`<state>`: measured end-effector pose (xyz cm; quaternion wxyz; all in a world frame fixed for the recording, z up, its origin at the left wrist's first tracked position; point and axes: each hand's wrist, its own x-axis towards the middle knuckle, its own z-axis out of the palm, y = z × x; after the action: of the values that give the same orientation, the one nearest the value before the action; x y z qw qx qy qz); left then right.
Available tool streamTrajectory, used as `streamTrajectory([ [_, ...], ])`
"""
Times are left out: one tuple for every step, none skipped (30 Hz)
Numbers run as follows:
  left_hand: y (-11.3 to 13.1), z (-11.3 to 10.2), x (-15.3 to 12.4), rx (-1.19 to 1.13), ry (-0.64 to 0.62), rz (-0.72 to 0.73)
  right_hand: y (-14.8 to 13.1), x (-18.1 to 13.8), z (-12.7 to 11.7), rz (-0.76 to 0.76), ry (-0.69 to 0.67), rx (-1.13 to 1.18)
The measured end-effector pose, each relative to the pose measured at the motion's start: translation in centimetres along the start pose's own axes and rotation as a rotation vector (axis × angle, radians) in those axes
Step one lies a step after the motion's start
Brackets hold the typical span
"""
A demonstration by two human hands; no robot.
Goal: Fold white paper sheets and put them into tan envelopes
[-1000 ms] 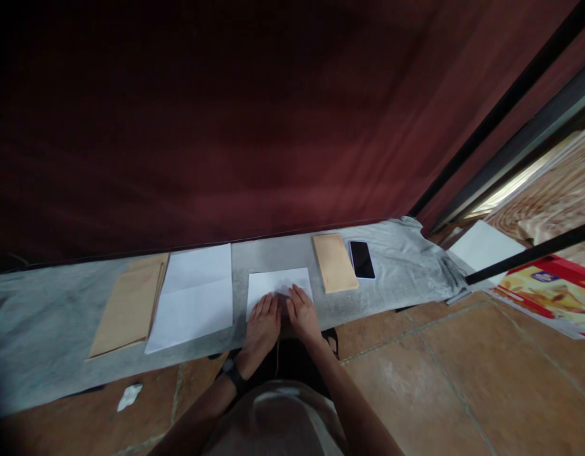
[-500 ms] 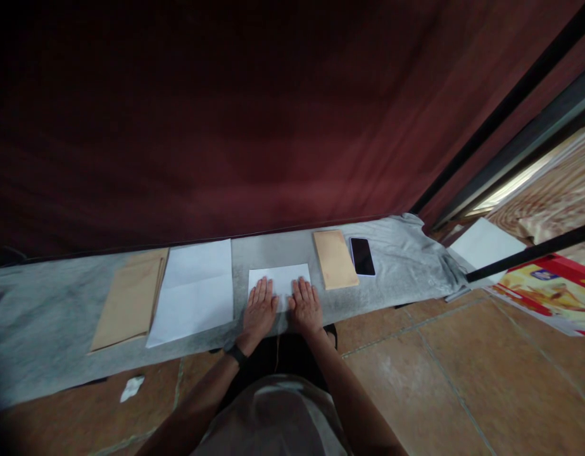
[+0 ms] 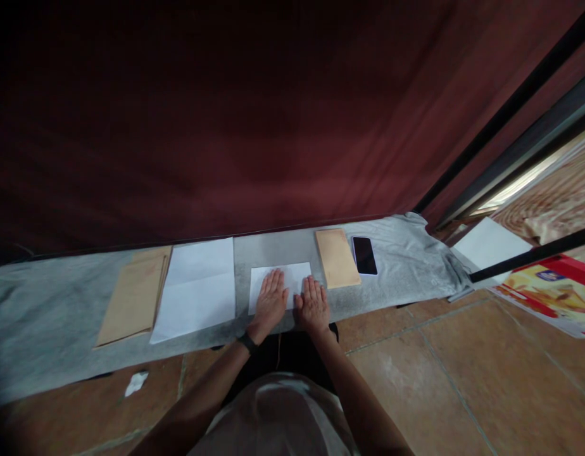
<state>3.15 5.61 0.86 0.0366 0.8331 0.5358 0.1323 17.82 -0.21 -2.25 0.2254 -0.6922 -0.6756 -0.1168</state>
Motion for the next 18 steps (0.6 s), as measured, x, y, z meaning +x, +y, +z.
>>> streamTrajectory([
  [0.3, 0.2, 0.6, -0.006, -0.021, 0.020, 0.0, 0.0, 0.0, 0.000, -0.003, 0.003],
  [0.4, 0.5, 1.1, -0.009, -0.040, 0.031, 0.0, 0.0, -0.1, -0.001, -0.009, 0.007],
  [0.4, 0.7, 1.5, -0.010, -0.055, 0.034, 0.1, 0.0, -0.1, -0.003, -0.017, 0.012],
  [0.3, 1.0, 1.7, -0.009, -0.065, 0.032, 0.1, 0.0, -0.1, -0.003, -0.026, 0.018],
  [0.0, 1.1, 1.8, -0.007, -0.068, 0.029, 0.1, 0.0, -0.1, -0.001, -0.035, 0.023],
  [-0.4, 1.3, 1.8, -0.005, -0.062, 0.023, 0.1, 0.0, -0.1, 0.001, -0.044, 0.029],
  [-0.8, 1.3, 1.7, -0.003, -0.050, 0.013, 0.1, 0.0, -0.1, 0.004, -0.051, 0.036],
  [-1.2, 1.3, 1.5, 0.000, -0.033, 0.001, 0.1, 0.0, -0.1, 0.008, -0.056, 0.042],
  [-1.6, 1.3, 1.3, 0.003, -0.016, -0.013, 0.1, 0.0, -0.1, 0.014, -0.059, 0.050],
  [-2.0, 1.2, 1.0, 0.007, -0.001, -0.029, 0.1, -0.1, -0.1, 0.019, -0.060, 0.057],
  [-2.3, 1.1, 0.8, 0.012, 0.011, -0.046, 0.1, -0.1, -0.1, 0.023, -0.061, 0.065],
  [-2.6, 1.0, 0.5, 0.017, 0.018, -0.062, 0.2, -0.2, -0.2, 0.024, -0.062, 0.073],
  [-2.8, 0.9, 0.3, 0.022, 0.021, -0.075, 0.2, -0.1, -0.2, 0.026, -0.062, 0.080],
  [-2.9, 0.8, 0.1, 0.026, 0.021, -0.086, 0.2, 0.0, -0.2, 0.030, -0.064, 0.086],
  [-3.0, 0.7, 0.0, 0.029, 0.018, -0.095, 0.1, 0.2, -0.3, 0.038, -0.068, 0.091],
  [-3.0, 0.6, -0.1, 0.031, 0.015, -0.101, -0.1, 0.5, -0.3, 0.045, -0.077, 0.097],
  [-3.0, 0.5, -0.2, 0.032, 0.012, -0.102, -0.3, 1.1, -0.3, 0.046, -0.094, 0.107],
  [-3.0, 0.5, -0.2, 0.031, 0.010, -0.102, -0.7, 1.7, -0.2, 0.041, -0.118, 0.120],
])
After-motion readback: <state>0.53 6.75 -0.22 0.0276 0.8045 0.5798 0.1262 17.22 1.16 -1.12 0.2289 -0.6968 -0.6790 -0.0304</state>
